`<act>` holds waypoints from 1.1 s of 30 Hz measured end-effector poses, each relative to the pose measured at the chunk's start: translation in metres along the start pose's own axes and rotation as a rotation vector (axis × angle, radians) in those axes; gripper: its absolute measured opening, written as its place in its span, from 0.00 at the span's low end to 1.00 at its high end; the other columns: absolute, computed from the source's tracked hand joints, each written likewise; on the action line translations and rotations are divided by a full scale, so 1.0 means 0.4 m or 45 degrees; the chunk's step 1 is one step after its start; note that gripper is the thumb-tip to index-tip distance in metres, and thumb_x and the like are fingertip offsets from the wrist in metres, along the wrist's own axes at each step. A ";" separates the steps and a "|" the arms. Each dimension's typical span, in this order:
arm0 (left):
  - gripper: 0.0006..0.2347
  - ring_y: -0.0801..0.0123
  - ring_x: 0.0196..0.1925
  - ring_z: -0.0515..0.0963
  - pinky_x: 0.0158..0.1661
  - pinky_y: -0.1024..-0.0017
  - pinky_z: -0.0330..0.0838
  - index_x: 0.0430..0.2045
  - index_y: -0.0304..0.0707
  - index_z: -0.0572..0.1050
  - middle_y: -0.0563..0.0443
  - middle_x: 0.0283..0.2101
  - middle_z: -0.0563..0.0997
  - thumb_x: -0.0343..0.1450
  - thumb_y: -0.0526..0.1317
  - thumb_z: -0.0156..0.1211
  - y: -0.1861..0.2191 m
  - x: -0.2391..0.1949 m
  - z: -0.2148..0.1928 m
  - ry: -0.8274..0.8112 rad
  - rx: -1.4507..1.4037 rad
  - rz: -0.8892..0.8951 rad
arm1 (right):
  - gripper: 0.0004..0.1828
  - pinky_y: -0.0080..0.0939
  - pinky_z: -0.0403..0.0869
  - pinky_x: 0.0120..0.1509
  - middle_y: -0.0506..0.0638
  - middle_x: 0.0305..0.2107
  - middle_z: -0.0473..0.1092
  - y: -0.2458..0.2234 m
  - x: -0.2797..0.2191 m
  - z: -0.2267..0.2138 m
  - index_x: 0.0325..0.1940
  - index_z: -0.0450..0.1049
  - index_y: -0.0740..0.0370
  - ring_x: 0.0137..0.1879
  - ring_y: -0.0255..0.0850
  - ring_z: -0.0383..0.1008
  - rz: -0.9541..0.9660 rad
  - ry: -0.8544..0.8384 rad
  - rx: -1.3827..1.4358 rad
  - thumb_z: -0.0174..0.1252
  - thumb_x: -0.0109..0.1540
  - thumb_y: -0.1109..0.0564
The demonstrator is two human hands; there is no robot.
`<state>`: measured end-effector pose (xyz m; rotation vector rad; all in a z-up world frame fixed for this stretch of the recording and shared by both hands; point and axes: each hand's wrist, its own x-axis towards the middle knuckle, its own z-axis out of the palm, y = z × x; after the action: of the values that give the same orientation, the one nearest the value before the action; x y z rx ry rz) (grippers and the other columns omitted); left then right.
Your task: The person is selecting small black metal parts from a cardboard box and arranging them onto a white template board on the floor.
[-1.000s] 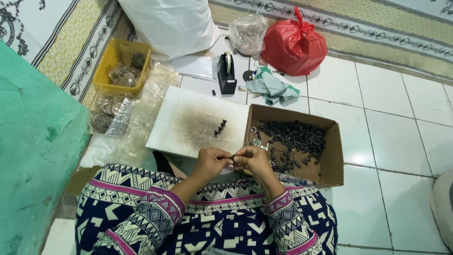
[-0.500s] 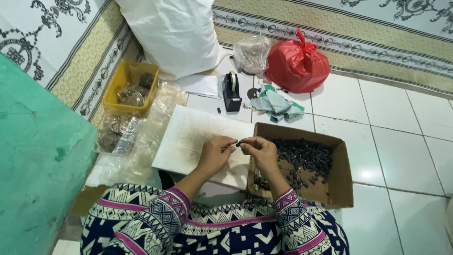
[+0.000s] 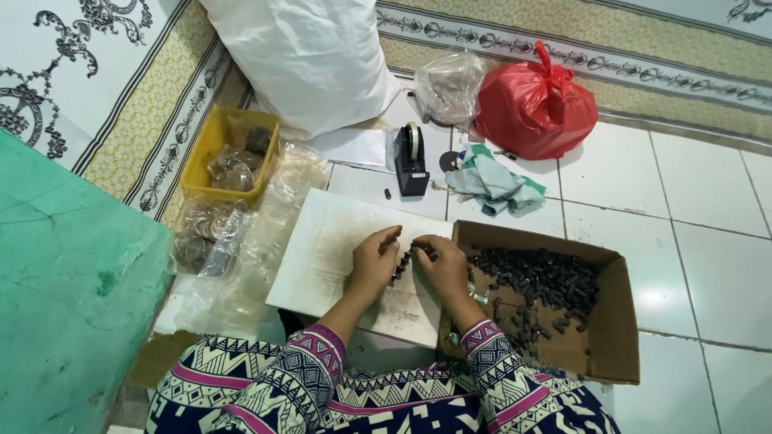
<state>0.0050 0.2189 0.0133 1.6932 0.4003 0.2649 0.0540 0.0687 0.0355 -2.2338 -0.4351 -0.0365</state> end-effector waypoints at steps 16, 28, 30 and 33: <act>0.15 0.49 0.53 0.82 0.51 0.60 0.77 0.50 0.43 0.81 0.41 0.46 0.84 0.69 0.30 0.59 -0.006 -0.018 0.019 -0.006 0.032 0.036 | 0.14 0.46 0.79 0.50 0.49 0.35 0.79 0.006 -0.008 -0.003 0.46 0.81 0.52 0.46 0.46 0.78 -0.092 -0.048 -0.136 0.65 0.57 0.63; 0.18 0.51 0.56 0.81 0.54 0.60 0.76 0.53 0.50 0.80 0.43 0.48 0.85 0.69 0.31 0.60 0.021 -0.021 0.017 -0.033 0.054 -0.084 | 0.10 0.47 0.77 0.51 0.53 0.34 0.75 -0.004 0.018 -0.001 0.44 0.83 0.54 0.46 0.49 0.76 -0.177 -0.110 -0.175 0.60 0.61 0.62; 0.18 0.49 0.55 0.81 0.54 0.59 0.76 0.54 0.46 0.79 0.40 0.48 0.84 0.70 0.31 0.58 0.016 -0.017 0.018 -0.020 0.017 -0.083 | 0.09 0.48 0.77 0.52 0.54 0.35 0.74 0.016 0.027 0.006 0.43 0.82 0.56 0.47 0.50 0.75 -0.205 -0.158 -0.190 0.62 0.59 0.61; 0.18 0.51 0.54 0.82 0.54 0.59 0.76 0.54 0.45 0.79 0.40 0.50 0.84 0.70 0.30 0.58 0.033 -0.015 0.009 -0.029 -0.020 -0.109 | 0.10 0.47 0.77 0.51 0.54 0.36 0.74 -0.004 0.034 -0.002 0.43 0.81 0.57 0.48 0.49 0.75 -0.175 -0.216 -0.173 0.64 0.58 0.59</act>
<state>0.0023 0.2115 0.0261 1.6579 0.4517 0.1848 0.0665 0.0730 0.0395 -2.3462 -0.6968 0.0528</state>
